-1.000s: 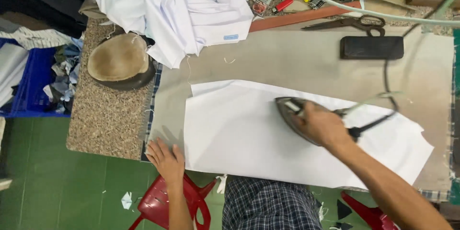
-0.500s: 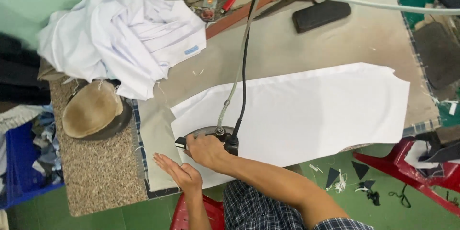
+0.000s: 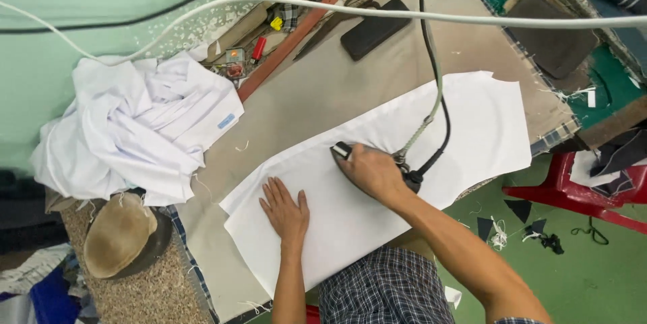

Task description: The person irons a white fabric piece on a worktable using a steam iron and a black pressing block. They repeatedly fold the fabric, press it with the iron, and adjust its position to smooth out wrinkles.

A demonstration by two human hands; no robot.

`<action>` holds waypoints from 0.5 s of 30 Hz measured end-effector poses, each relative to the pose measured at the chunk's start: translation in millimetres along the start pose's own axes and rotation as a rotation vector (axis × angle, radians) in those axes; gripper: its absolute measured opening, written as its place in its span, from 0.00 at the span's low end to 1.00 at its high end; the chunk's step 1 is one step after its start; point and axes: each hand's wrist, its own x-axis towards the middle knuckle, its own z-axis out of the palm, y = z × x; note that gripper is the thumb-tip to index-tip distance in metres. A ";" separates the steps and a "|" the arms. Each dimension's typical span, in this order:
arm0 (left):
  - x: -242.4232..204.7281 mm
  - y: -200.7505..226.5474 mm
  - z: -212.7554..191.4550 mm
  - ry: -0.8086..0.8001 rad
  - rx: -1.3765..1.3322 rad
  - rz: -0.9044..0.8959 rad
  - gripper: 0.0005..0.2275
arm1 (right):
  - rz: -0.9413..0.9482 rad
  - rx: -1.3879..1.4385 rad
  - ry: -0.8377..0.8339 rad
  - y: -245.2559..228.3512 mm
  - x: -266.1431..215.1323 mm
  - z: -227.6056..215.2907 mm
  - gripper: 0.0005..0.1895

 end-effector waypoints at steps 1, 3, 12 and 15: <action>0.1 2.2 -2.1 -0.018 0.013 -0.023 0.33 | 0.073 0.038 -0.021 13.4 -3.8 -12.8 0.24; -1.0 3.2 -2.5 -0.036 0.031 -0.042 0.34 | 0.147 0.081 -0.040 40.4 -9.7 -28.8 0.25; 1.8 -4.9 8.8 -0.040 0.076 -0.064 0.33 | 0.292 -0.050 -0.020 146.8 -26.7 -51.3 0.24; 2.7 -13.4 20.0 0.094 0.110 -0.012 0.34 | 0.292 -0.007 -0.063 184.2 -29.4 -40.7 0.28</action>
